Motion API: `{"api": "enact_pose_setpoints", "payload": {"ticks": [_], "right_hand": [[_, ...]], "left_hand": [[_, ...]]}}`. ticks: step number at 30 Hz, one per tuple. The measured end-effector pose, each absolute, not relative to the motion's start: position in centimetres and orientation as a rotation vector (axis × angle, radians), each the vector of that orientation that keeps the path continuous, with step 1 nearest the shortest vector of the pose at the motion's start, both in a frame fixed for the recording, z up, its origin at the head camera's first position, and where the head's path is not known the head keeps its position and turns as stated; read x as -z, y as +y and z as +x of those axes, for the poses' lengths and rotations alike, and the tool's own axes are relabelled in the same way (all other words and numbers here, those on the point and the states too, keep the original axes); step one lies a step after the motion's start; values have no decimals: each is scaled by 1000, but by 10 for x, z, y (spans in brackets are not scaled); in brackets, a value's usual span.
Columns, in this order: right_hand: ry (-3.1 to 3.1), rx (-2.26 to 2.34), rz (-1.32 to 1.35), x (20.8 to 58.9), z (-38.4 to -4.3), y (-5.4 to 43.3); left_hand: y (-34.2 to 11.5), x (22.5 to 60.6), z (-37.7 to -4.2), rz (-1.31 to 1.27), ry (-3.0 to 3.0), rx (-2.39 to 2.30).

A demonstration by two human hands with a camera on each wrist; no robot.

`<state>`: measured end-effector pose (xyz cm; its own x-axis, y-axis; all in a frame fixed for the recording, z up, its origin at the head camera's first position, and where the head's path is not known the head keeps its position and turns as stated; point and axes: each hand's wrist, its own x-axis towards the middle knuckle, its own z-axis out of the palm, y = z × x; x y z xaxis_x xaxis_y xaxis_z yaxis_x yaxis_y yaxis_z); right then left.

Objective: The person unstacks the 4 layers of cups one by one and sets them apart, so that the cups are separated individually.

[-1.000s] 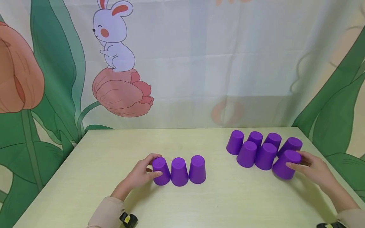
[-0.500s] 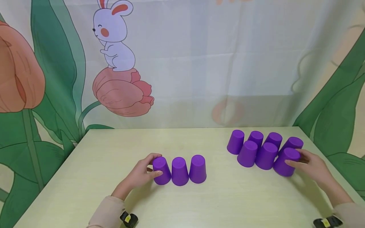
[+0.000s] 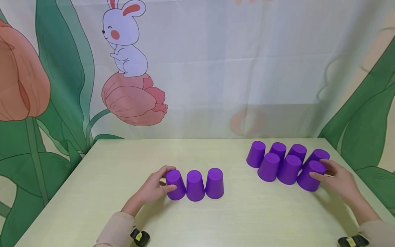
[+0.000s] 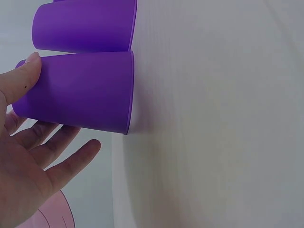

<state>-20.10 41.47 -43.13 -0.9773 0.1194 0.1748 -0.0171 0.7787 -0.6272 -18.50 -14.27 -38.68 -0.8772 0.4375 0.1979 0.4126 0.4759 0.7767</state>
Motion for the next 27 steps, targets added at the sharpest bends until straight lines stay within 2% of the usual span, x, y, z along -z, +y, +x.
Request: {"api": "enact_pose_setpoints", "payload": {"ticks": [10, 17, 27], "right_hand": [[-2655, -1023, -73, 378, -166, 374], [-2594, -1100, -6, 370, -160, 358], [-2638, -1168, 238, 368, -155, 317]], "left_hand": [[-143, 385, -184, 763, 2673, -1396], [-144, 389, -186, 763, 2679, -1389], [-153, 419, -204, 769, 2677, -1399]]}}
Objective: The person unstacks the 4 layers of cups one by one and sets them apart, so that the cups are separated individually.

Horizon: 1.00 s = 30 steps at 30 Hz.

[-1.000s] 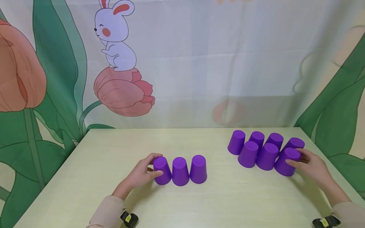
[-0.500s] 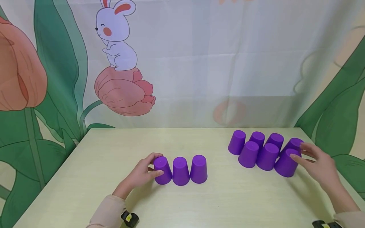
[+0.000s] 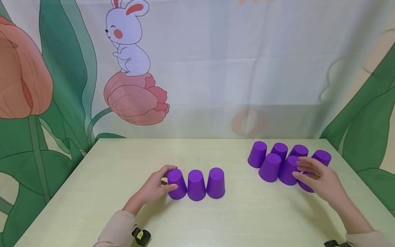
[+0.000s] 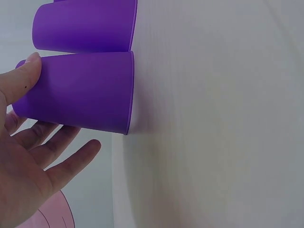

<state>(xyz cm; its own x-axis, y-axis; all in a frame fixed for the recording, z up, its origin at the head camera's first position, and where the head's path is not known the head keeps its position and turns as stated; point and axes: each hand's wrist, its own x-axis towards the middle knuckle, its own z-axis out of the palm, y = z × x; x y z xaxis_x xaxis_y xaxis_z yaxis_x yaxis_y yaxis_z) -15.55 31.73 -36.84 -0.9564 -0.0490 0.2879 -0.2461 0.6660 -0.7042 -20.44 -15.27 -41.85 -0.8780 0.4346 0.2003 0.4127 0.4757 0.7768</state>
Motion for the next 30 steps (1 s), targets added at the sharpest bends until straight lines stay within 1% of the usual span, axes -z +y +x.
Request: {"api": "enact_pose_setpoints", "payload": {"ticks": [9, 16, 23, 30], "right_hand": [[-2639, -1238, 381, 373, -160, 286], [-2628, -1292, 465, 377, -165, 265], [-2636, -1333, 547, 385, -174, 241], [-2620, -1323, 693, 394, -183, 217]], "left_hand": [[-153, 418, -203, 763, 2678, -1398], [-146, 398, -191, 747, 2676, -1400], [-153, 418, -205, 798, 2676, -1401], [-154, 419, -206, 798, 2681, -1389]]}}
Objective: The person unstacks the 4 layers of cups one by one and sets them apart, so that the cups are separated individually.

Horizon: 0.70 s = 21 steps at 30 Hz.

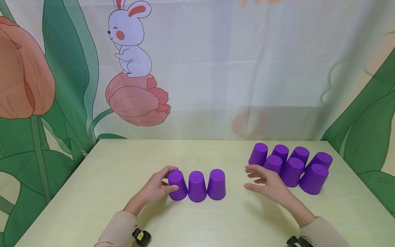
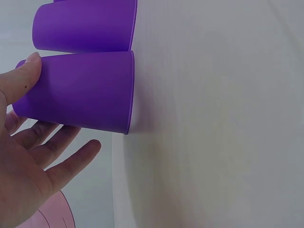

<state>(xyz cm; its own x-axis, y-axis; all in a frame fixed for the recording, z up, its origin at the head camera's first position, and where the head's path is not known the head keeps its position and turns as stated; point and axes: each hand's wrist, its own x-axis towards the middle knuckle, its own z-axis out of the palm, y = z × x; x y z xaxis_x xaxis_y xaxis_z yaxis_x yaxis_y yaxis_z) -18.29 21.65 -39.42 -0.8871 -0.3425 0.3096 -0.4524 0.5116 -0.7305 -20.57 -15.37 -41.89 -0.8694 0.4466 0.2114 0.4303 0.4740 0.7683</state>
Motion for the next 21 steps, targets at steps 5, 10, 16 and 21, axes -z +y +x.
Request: {"api": "enact_pose_setpoints", "payload": {"ticks": [5, 10, 16, 21], "right_hand": [[-2636, -1330, 766, 397, -189, 200], [-2680, -1323, 798, 398, -196, 185], [-2717, -1328, 827, 402, -203, 170], [-2713, -1316, 862, 405, -206, 163]], "left_hand": [[-153, 418, -205, 782, 2681, -1386], [-153, 418, -204, 774, 2677, -1390], [-152, 417, -203, 761, 2669, -1402], [-152, 415, -202, 758, 2668, -1405]]}}
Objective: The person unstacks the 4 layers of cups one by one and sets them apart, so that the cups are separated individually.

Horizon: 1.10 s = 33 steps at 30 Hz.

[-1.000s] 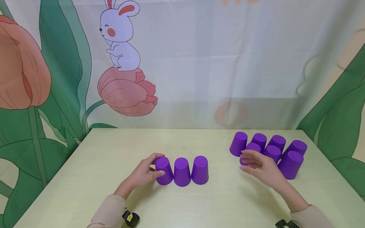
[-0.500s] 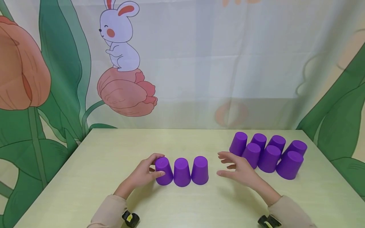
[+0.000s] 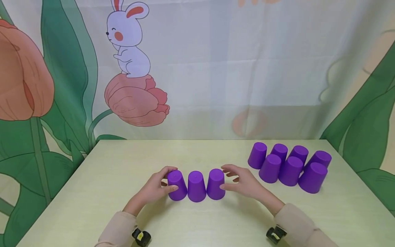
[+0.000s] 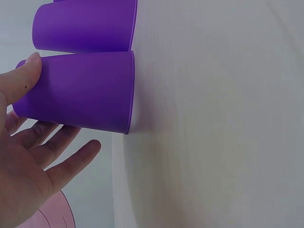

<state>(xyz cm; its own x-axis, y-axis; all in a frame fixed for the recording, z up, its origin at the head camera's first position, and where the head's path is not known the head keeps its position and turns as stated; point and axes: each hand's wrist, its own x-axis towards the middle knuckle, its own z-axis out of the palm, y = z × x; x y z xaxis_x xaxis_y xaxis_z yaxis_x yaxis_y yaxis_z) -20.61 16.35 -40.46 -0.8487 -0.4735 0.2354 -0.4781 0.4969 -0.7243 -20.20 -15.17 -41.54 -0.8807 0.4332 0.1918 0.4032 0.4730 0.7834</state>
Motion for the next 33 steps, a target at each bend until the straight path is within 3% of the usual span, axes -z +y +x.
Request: {"api": "enact_pose_setpoints", "payload": {"ticks": [16, 28, 33], "right_hand": [[-2737, -1359, 849, 404, -210, 150], [-2693, -1362, 842, 400, -201, 166], [-2677, -1367, 810, 394, -195, 180]], "left_hand": [[-153, 417, -204, 769, 2683, -1378], [-152, 418, -203, 751, 2680, -1392], [-144, 397, -190, 723, 2688, -1377]]}}
